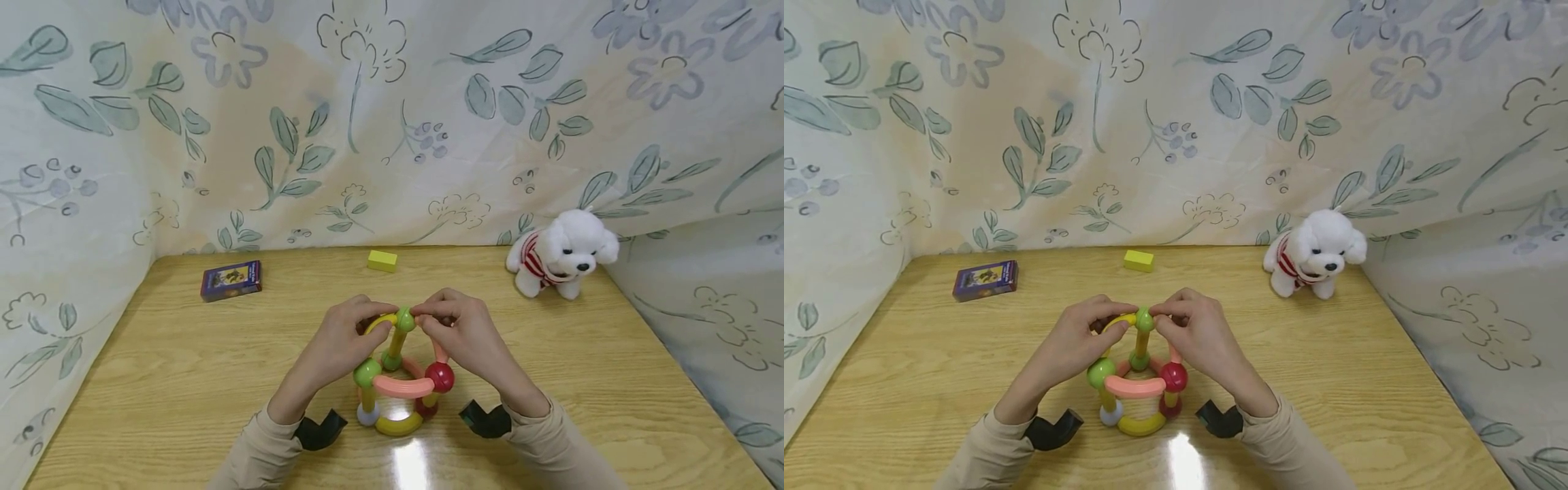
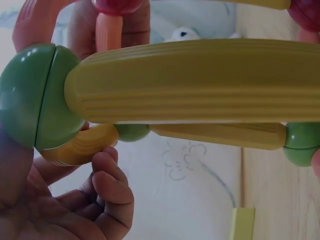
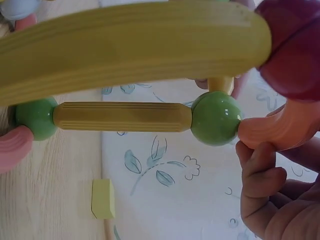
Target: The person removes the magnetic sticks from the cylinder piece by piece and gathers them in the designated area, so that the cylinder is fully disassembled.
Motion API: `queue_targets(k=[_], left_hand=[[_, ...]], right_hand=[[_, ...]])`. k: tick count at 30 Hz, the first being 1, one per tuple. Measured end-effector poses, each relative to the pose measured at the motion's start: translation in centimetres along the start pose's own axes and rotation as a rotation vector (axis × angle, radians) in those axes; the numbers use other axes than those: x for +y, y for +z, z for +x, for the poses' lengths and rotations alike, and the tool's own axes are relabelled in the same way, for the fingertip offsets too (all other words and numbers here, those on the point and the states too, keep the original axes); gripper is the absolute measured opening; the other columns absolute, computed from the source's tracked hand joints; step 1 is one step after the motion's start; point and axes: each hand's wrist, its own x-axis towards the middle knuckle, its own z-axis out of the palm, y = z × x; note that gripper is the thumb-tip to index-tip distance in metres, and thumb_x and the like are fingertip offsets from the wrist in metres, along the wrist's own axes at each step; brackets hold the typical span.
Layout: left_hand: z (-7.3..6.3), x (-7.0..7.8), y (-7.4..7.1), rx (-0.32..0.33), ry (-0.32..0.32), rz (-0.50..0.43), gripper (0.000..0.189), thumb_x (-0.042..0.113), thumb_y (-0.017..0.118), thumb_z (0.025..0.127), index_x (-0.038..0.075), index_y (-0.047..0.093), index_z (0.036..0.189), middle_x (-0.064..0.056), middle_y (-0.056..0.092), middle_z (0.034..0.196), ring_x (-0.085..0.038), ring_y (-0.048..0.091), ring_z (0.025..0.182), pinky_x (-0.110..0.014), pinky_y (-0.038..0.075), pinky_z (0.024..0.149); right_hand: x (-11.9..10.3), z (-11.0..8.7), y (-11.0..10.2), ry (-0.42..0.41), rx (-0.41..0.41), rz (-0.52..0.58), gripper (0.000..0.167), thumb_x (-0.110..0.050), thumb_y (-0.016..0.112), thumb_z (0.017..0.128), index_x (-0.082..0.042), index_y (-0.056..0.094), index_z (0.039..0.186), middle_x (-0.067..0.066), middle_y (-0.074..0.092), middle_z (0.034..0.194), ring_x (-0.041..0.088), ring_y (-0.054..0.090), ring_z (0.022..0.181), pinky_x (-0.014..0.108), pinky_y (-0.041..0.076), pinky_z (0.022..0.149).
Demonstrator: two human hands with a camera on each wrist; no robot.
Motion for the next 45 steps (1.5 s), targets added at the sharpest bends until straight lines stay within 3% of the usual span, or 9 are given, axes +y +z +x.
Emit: queue_targets(k=[4, 8, 13, 18, 22, 30, 34, 38, 45], left_hand=[[0.0, 0.0, -0.1, 0.016, -0.011, 0.009, 0.025, 0.011, 0.064, 0.09, 0.013, 0.073, 0.114, 0.001, 0.051, 0.076, -0.011, 0.042, 0.065, -0.02, 0.033, 0.056], [-0.1, -0.1, -0.1, 0.029, -0.022, 0.02, 0.025, 0.012, 0.064, 0.09, 0.014, 0.074, 0.113, 0.001, 0.05, 0.075, -0.011, 0.042, 0.065, -0.02, 0.033, 0.056], [-0.2, -0.1, -0.1, 0.021, -0.027, 0.012, 0.026, 0.012, 0.063, 0.091, 0.015, 0.073, 0.115, 0.0, 0.05, 0.075, -0.012, 0.042, 0.065, -0.021, 0.033, 0.056], [-0.3, -0.2, -0.1, 0.002, -0.038, -0.002, 0.026, 0.013, 0.063, 0.091, 0.015, 0.073, 0.116, 0.0, 0.051, 0.077, -0.012, 0.043, 0.065, -0.02, 0.034, 0.055], [-0.3, -0.2, -0.1, 0.0, -0.031, -0.002, 0.026, 0.013, 0.063, 0.092, 0.015, 0.072, 0.116, 0.0, 0.052, 0.078, -0.012, 0.043, 0.066, -0.021, 0.034, 0.055], [-0.2, -0.2, -0.2, -0.005, -0.021, 0.001, 0.027, 0.014, 0.063, 0.092, 0.014, 0.072, 0.117, 0.0, 0.053, 0.079, -0.012, 0.043, 0.066, -0.021, 0.034, 0.055], [-0.3, -0.3, -0.8, -0.051, -0.049, -0.014, 0.031, 0.019, 0.058, 0.097, 0.012, 0.066, 0.126, -0.002, 0.058, 0.084, -0.012, 0.048, 0.071, -0.022, 0.041, 0.061], [-0.6, -0.7, -2.4, -0.109, -0.135, -0.054, 0.032, 0.014, 0.043, 0.101, 0.01, 0.061, 0.127, -0.006, 0.065, 0.098, -0.015, 0.057, 0.08, -0.029, 0.047, 0.068], [-1.1, -1.0, -4.1, -0.154, -0.174, -0.085, 0.033, 0.006, 0.039, 0.095, 0.007, 0.062, 0.119, -0.011, 0.066, 0.101, -0.018, 0.06, 0.081, -0.032, 0.048, 0.07]], right_hand=[[0.2, 0.0, -0.5, 0.038, -0.022, 0.022, 0.014, -0.008, 0.066, 0.088, -0.011, 0.077, 0.096, 0.0, 0.064, 0.083, 0.01, 0.049, 0.063, 0.021, 0.04, 0.055], [0.9, 0.3, -1.2, 0.133, -0.094, 0.07, 0.011, -0.011, 0.064, 0.089, -0.011, 0.073, 0.096, 0.004, 0.066, 0.083, 0.01, 0.053, 0.065, 0.023, 0.044, 0.059], [2.5, 0.9, -1.7, 0.205, -0.274, 0.15, 0.012, -0.013, 0.062, 0.091, -0.006, 0.07, 0.094, 0.005, 0.065, 0.082, 0.012, 0.055, 0.068, 0.024, 0.048, 0.06], [3.9, 1.4, -1.4, 0.235, -0.476, 0.163, 0.02, -0.019, 0.058, 0.095, -0.005, 0.068, 0.085, -0.002, 0.048, 0.06, 0.01, 0.043, 0.053, 0.022, 0.035, 0.049], [4.5, 1.6, -1.2, 0.223, -0.56, 0.115, 0.029, -0.025, 0.057, 0.097, -0.005, 0.067, 0.079, -0.004, 0.044, 0.055, 0.011, 0.041, 0.05, 0.022, 0.03, 0.047], [5.5, 1.9, -1.3, 0.206, -0.617, 0.093, 0.035, -0.029, 0.052, 0.1, -0.004, 0.07, 0.083, 0.001, 0.054, 0.061, 0.014, 0.05, 0.053, 0.024, 0.036, 0.051], [6.2, 2.3, -1.4, 0.237, -0.538, 0.141, 0.036, -0.028, 0.049, 0.102, 0.002, 0.069, 0.099, 0.008, 0.067, 0.077, 0.015, 0.056, 0.061, 0.024, 0.04, 0.054], [7.4, 2.8, -0.8, 0.216, -0.484, 0.262, 0.029, -0.019, 0.049, 0.102, 0.002, 0.065, 0.114, 0.019, 0.07, 0.1, 0.018, 0.06, 0.073, 0.025, 0.046, 0.059], [9.2, 3.1, 1.5, 0.085, -0.61, 0.405, 0.032, -0.007, 0.055, 0.098, -0.001, 0.059, 0.128, 0.029, 0.063, 0.115, 0.021, 0.066, 0.093, 0.033, 0.055, 0.081]])
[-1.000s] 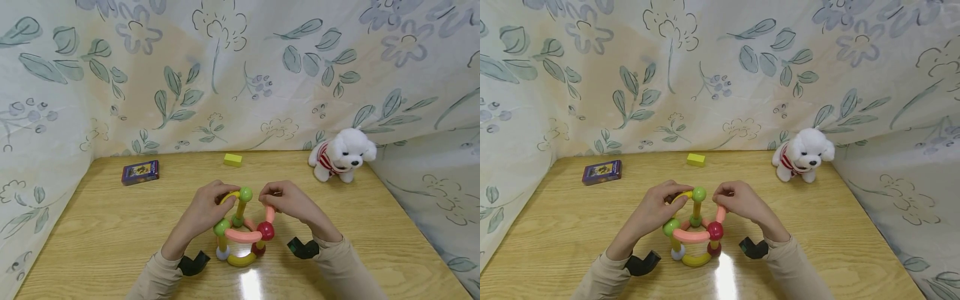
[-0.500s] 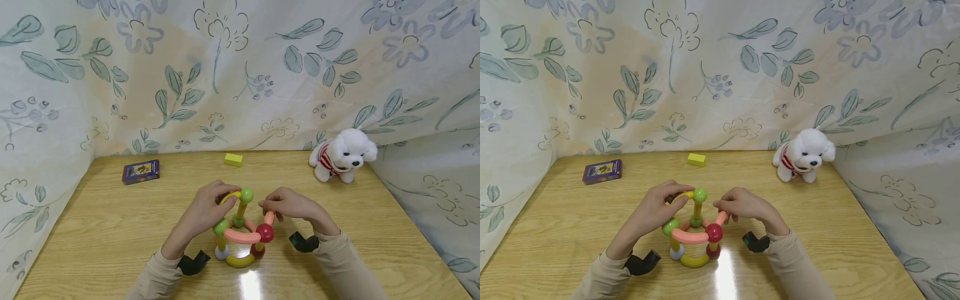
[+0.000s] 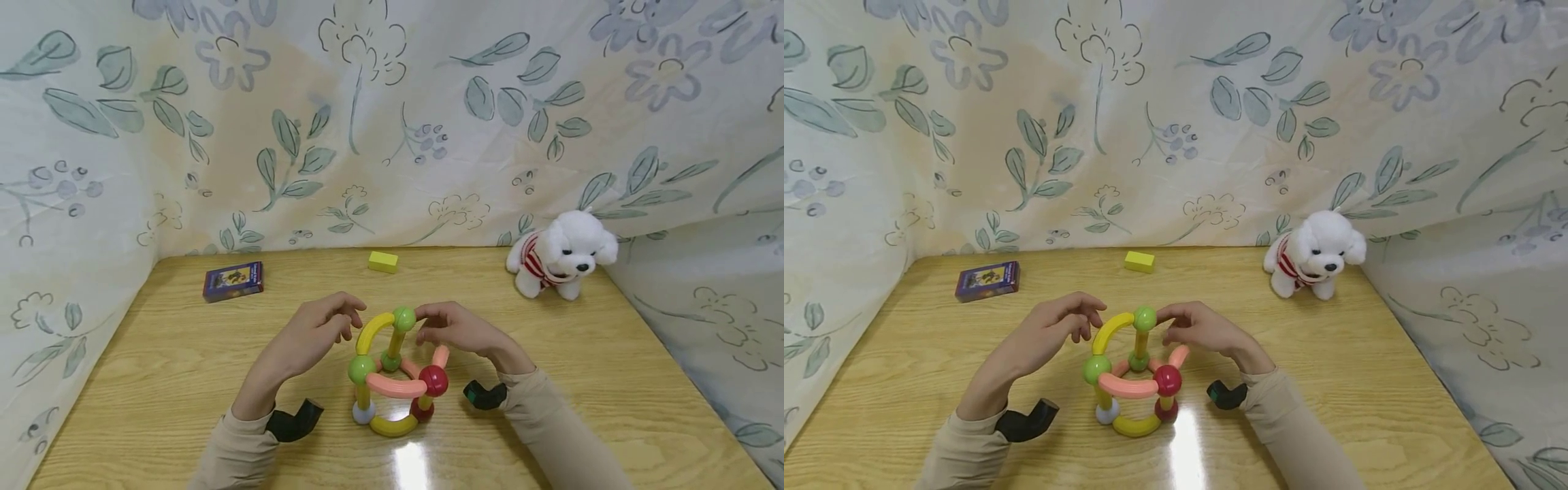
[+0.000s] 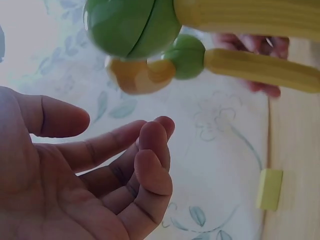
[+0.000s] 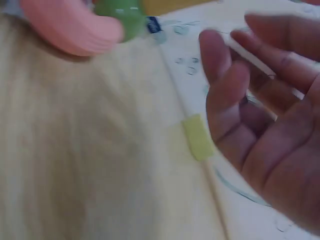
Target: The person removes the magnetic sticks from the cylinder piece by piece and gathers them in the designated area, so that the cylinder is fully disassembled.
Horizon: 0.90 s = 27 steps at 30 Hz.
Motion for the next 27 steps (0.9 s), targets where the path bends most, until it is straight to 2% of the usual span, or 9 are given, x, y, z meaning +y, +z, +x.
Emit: queue_targets(k=[2, 5, 9, 12, 21, 27], left_hand=[[0.0, 0.0, 0.1, -0.007, 0.001, -0.005, 0.034, 0.006, 0.04, 0.095, 0.007, 0.062, 0.12, -0.01, 0.067, 0.101, -0.018, 0.06, 0.082, -0.032, 0.048, 0.07], [0.1, 0.1, 0.4, -0.007, -0.01, -0.007, 0.034, 0.006, 0.04, 0.094, 0.008, 0.063, 0.119, -0.009, 0.067, 0.099, -0.017, 0.06, 0.081, -0.032, 0.047, 0.068], [0.2, 0.1, 0.5, 0.005, -0.007, -0.001, 0.034, 0.007, 0.039, 0.095, 0.008, 0.064, 0.118, -0.007, 0.067, 0.098, -0.016, 0.06, 0.08, -0.032, 0.046, 0.067], [0.2, 0.0, 0.5, 0.012, 0.001, 0.005, 0.033, 0.007, 0.039, 0.096, 0.008, 0.064, 0.118, -0.006, 0.067, 0.097, -0.016, 0.059, 0.08, -0.031, 0.046, 0.066], [0.3, 0.1, 0.5, 0.022, -0.002, 0.02, 0.031, 0.01, 0.04, 0.098, 0.009, 0.064, 0.118, -0.006, 0.068, 0.097, -0.015, 0.059, 0.08, -0.031, 0.045, 0.067], [0.3, 0.1, 0.5, 0.001, 0.021, 0.061, 0.027, 0.021, 0.057, 0.097, 0.009, 0.063, 0.12, -0.004, 0.066, 0.096, -0.014, 0.057, 0.081, -0.027, 0.047, 0.066]], right_hand=[[0.3, 0.4, 0.5, -0.034, -0.04, 0.025, 0.032, -0.005, 0.056, 0.097, 0.0, 0.058, 0.129, 0.028, 0.061, 0.119, 0.018, 0.066, 0.095, 0.032, 0.054, 0.086], [0.6, 0.8, 1.1, -0.076, -0.08, 0.06, 0.032, -0.003, 0.057, 0.096, 0.001, 0.058, 0.128, 0.027, 0.062, 0.122, 0.013, 0.063, 0.094, 0.027, 0.053, 0.086], [0.8, 1.1, 1.5, -0.124, -0.111, 0.113, 0.031, -0.002, 0.056, 0.097, 0.003, 0.059, 0.127, 0.029, 0.059, 0.129, 0.012, 0.062, 0.1, 0.026, 0.053, 0.089], [0.8, 1.3, 1.7, -0.134, -0.111, 0.134, 0.03, -0.005, 0.056, 0.097, 0.004, 0.059, 0.126, 0.03, 0.059, 0.129, 0.011, 0.063, 0.106, 0.027, 0.054, 0.092], [0.9, 1.2, 1.7, -0.104, -0.016, 0.115, 0.026, -0.005, 0.06, 0.095, 0.002, 0.062, 0.12, 0.023, 0.065, 0.118, 0.014, 0.066, 0.101, 0.032, 0.056, 0.089], [0.8, 0.9, 1.3, -0.089, 0.092, 0.081, 0.024, -0.005, 0.064, 0.093, 0.001, 0.064, 0.116, 0.017, 0.068, 0.11, 0.014, 0.066, 0.096, 0.029, 0.056, 0.085]])
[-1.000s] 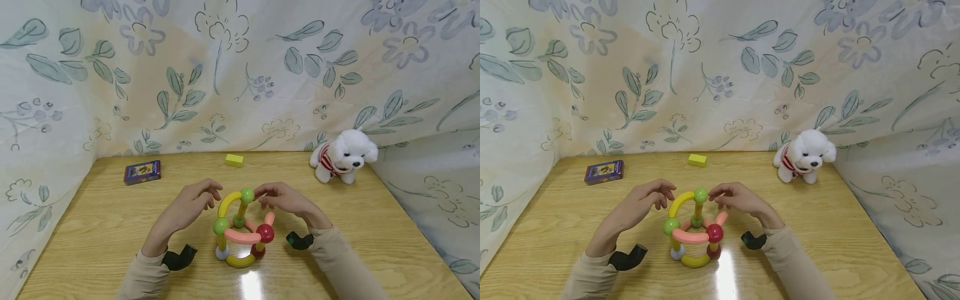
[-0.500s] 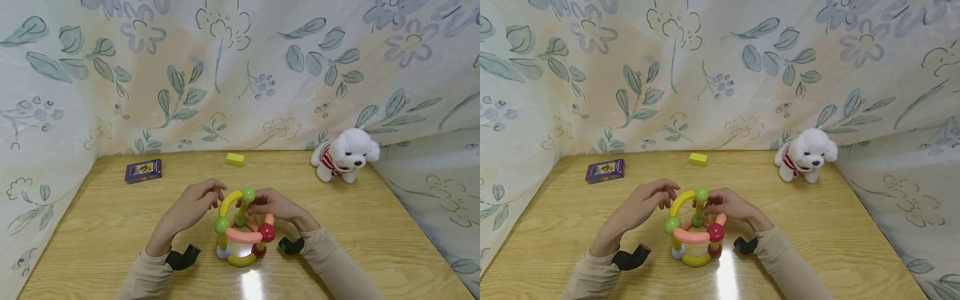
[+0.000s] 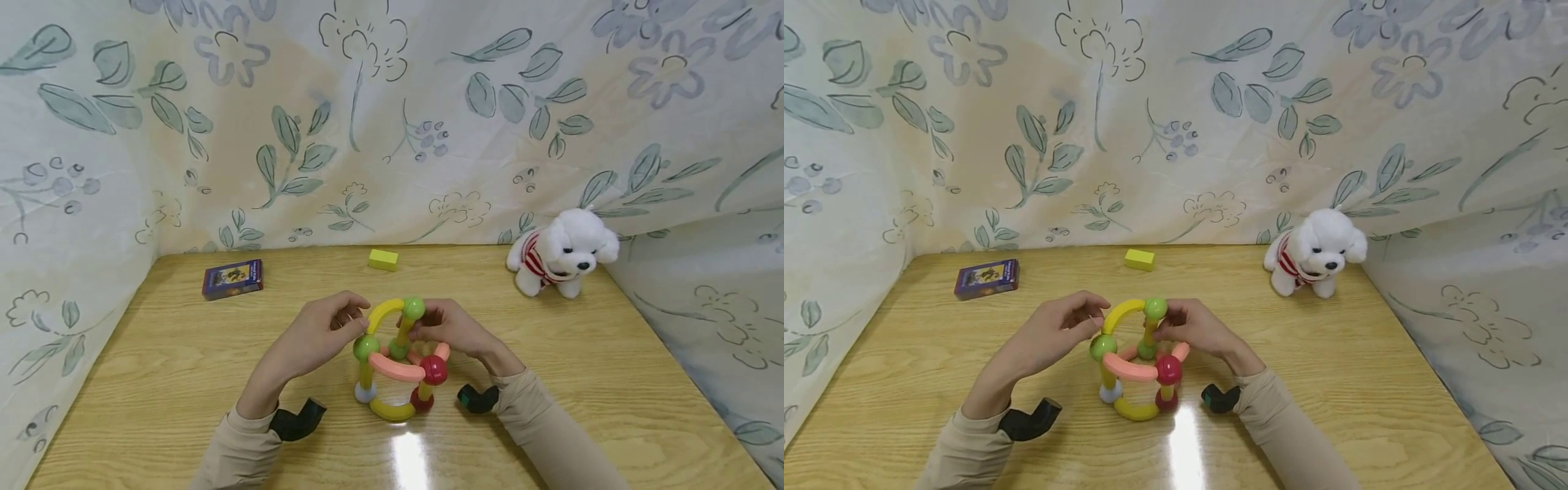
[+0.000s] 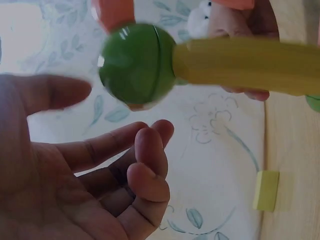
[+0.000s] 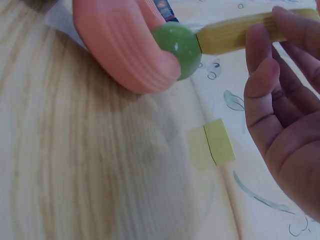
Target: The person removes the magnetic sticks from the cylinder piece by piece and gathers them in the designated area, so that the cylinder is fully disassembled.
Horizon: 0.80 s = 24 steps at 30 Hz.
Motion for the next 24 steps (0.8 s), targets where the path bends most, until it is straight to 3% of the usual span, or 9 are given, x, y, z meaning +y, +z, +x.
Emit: queue_targets(k=[4, 9, 15, 21, 24], left_hand=[[0.0, 0.0, 0.1, -0.029, -0.004, -0.002, 0.036, 0.028, 0.066, 0.092, 0.01, 0.062, 0.123, -0.003, 0.064, 0.1, -0.014, 0.056, 0.082, -0.026, 0.047, 0.066], [0.2, -0.1, 0.1, -0.025, -0.015, -0.019, 0.034, 0.028, 0.066, 0.093, 0.01, 0.062, 0.122, -0.003, 0.065, 0.096, -0.014, 0.057, 0.081, -0.027, 0.049, 0.067], [0.6, -0.4, 0.3, 0.055, -0.015, -0.043, 0.025, 0.025, 0.066, 0.094, 0.01, 0.067, 0.114, -0.003, 0.07, 0.096, -0.013, 0.061, 0.083, -0.028, 0.051, 0.069], [1.5, -0.9, 0.7, 0.144, -0.025, -0.029, 0.018, 0.023, 0.065, 0.094, 0.013, 0.07, 0.109, -0.002, 0.072, 0.099, -0.014, 0.063, 0.084, -0.029, 0.05, 0.072], [1.7, -1.2, 0.8, 0.159, -0.017, -0.021, 0.018, 0.023, 0.066, 0.094, 0.014, 0.07, 0.109, -0.002, 0.072, 0.1, -0.015, 0.062, 0.084, -0.028, 0.05, 0.072]], right_hand=[[0.0, -0.2, -0.5, -0.017, 0.06, -0.038, 0.025, -0.005, 0.065, 0.091, 0.002, 0.064, 0.115, 0.018, 0.069, 0.107, 0.011, 0.066, 0.091, 0.027, 0.056, 0.08], [-0.2, -0.4, -1.1, 0.016, 0.075, -0.057, 0.022, -0.004, 0.065, 0.091, 0.0, 0.065, 0.112, 0.017, 0.069, 0.104, 0.013, 0.067, 0.089, 0.03, 0.057, 0.08], [-0.6, -0.7, -1.4, 0.061, 0.075, -0.082, 0.021, -0.007, 0.067, 0.09, -0.003, 0.065, 0.11, 0.015, 0.069, 0.103, 0.019, 0.068, 0.092, 0.032, 0.058, 0.081], [-1.0, -0.9, -1.4, 0.039, 0.118, -0.14, 0.02, -0.007, 0.069, 0.089, -0.004, 0.066, 0.108, 0.014, 0.07, 0.101, 0.02, 0.069, 0.089, 0.03, 0.058, 0.08], [-1.1, -1.0, -1.3, 0.022, 0.128, -0.159, 0.02, -0.006, 0.069, 0.089, -0.003, 0.067, 0.109, 0.014, 0.071, 0.1, 0.018, 0.07, 0.085, 0.03, 0.059, 0.076]])
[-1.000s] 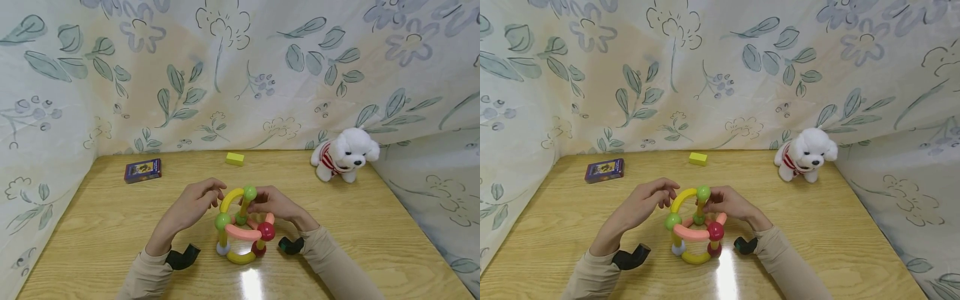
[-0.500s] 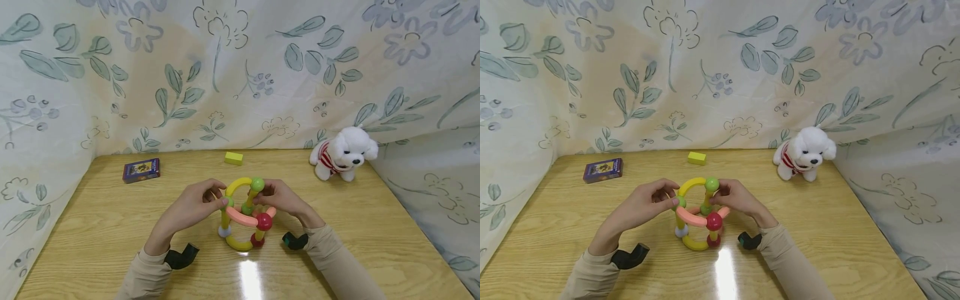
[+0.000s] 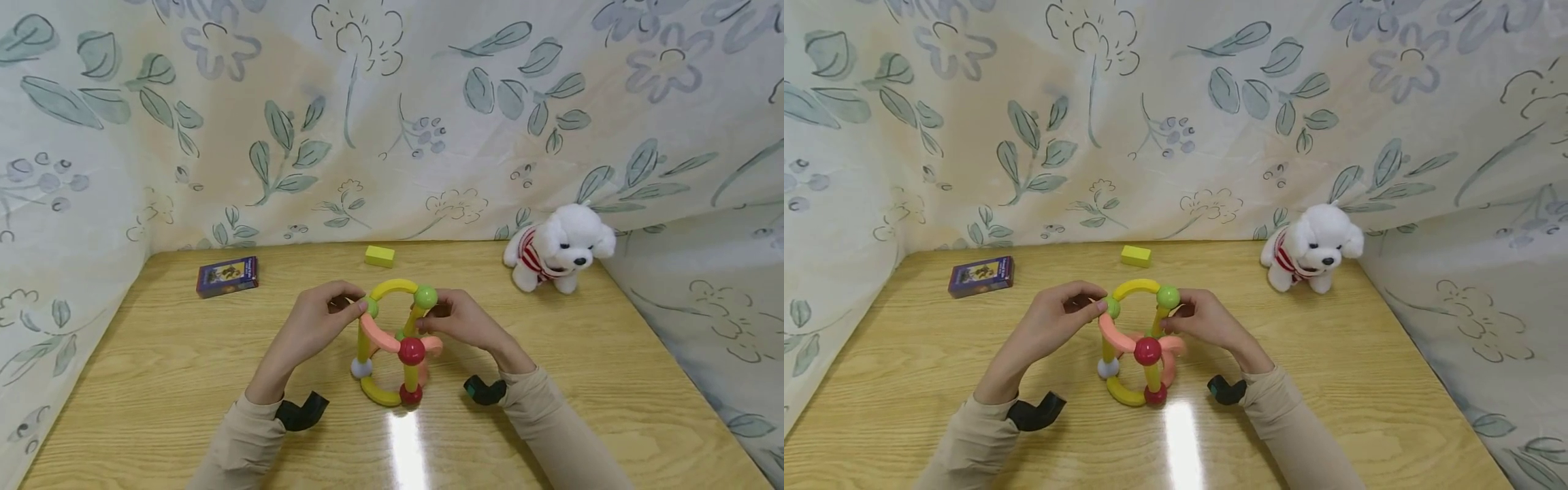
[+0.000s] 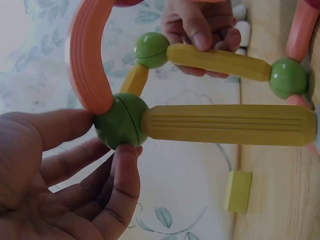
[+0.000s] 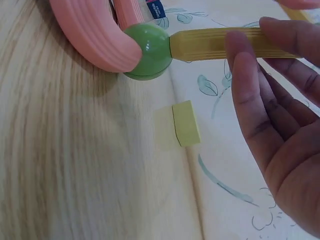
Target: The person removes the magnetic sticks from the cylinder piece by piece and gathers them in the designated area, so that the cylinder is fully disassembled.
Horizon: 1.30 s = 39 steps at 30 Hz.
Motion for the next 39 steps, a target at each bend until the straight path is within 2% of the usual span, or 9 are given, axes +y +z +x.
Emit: queue_targets(k=[5, 10, 13, 18, 20, 26, 32, 39], left_hand=[[-0.1, -0.1, -0.2, -0.014, 0.037, 0.006, 0.02, 0.022, 0.067, 0.093, 0.012, 0.07, 0.11, -0.002, 0.071, 0.099, -0.014, 0.062, 0.085, -0.029, 0.052, 0.075], [-0.3, 0.0, -0.3, -0.048, 0.065, -0.001, 0.022, 0.022, 0.065, 0.094, 0.011, 0.071, 0.112, -0.001, 0.069, 0.102, -0.015, 0.063, 0.091, -0.031, 0.053, 0.079], [-0.3, 0.1, -0.1, -0.063, 0.045, -0.013, 0.024, 0.024, 0.065, 0.094, 0.011, 0.07, 0.113, -0.002, 0.068, 0.104, -0.015, 0.063, 0.091, -0.032, 0.053, 0.078], [-0.3, 0.2, 0.1, -0.083, -0.021, -0.043, 0.028, 0.029, 0.066, 0.093, 0.012, 0.069, 0.115, -0.002, 0.071, 0.101, -0.014, 0.064, 0.085, -0.031, 0.053, 0.072], [-0.3, 0.1, 0.2, -0.082, -0.029, -0.047, 0.027, 0.028, 0.066, 0.093, 0.012, 0.068, 0.115, -0.002, 0.072, 0.099, -0.013, 0.064, 0.084, -0.03, 0.053, 0.071], [-0.3, 0.0, 0.5, -0.055, -0.002, -0.046, 0.025, 0.024, 0.066, 0.093, 0.011, 0.069, 0.114, -0.004, 0.072, 0.1, -0.013, 0.064, 0.084, -0.029, 0.052, 0.071], [-0.4, 0.1, 0.6, -0.034, -0.003, -0.038, 0.024, 0.025, 0.066, 0.093, 0.012, 0.069, 0.113, -0.005, 0.071, 0.103, -0.014, 0.064, 0.086, -0.029, 0.051, 0.073], [-0.3, 0.1, 0.7, -0.023, 0.009, -0.024, 0.024, 0.025, 0.065, 0.094, 0.012, 0.07, 0.115, -0.005, 0.071, 0.101, -0.013, 0.063, 0.083, -0.028, 0.05, 0.07]], right_hand=[[-0.4, -0.1, 0.2, -0.039, 0.01, -0.026, 0.025, -0.005, 0.069, 0.088, 0.001, 0.066, 0.113, 0.016, 0.071, 0.099, 0.016, 0.07, 0.082, 0.03, 0.059, 0.074], [-0.5, -0.2, 0.5, -0.034, 0.026, -0.051, 0.022, -0.005, 0.07, 0.088, -0.002, 0.068, 0.11, 0.014, 0.072, 0.098, 0.015, 0.071, 0.081, 0.029, 0.059, 0.073], [-0.6, -0.1, 0.6, -0.011, 0.017, -0.038, 0.021, -0.007, 0.069, 0.089, -0.002, 0.068, 0.109, 0.015, 0.072, 0.098, 0.017, 0.072, 0.082, 0.029, 0.059, 0.074], [-0.7, -0.1, 0.7, 0.008, 0.006, -0.027, 0.021, -0.009, 0.067, 0.091, -0.002, 0.066, 0.111, 0.017, 0.072, 0.101, 0.019, 0.073, 0.086, 0.028, 0.059, 0.074], [-0.6, -0.1, 0.7, 0.013, 0.014, -0.039, 0.022, -0.01, 0.068, 0.091, -0.002, 0.066, 0.111, 0.017, 0.072, 0.102, 0.019, 0.073, 0.087, 0.027, 0.059, 0.074], [-0.6, 0.0, 0.8, 0.008, 0.066, -0.064, 0.024, -0.01, 0.071, 0.088, -0.001, 0.067, 0.111, 0.017, 0.071, 0.104, 0.02, 0.073, 0.086, 0.026, 0.059, 0.074], [-0.9, -0.1, 0.8, -0.002, 0.118, -0.137, 0.023, -0.01, 0.074, 0.086, -0.004, 0.069, 0.107, 0.013, 0.072, 0.102, 0.017, 0.072, 0.086, 0.024, 0.058, 0.075], [-1.2, -0.3, 0.3, 0.021, 0.095, -0.174, 0.022, -0.014, 0.075, 0.085, -0.007, 0.069, 0.105, 0.01, 0.072, 0.1, 0.015, 0.071, 0.086, 0.024, 0.057, 0.075]])
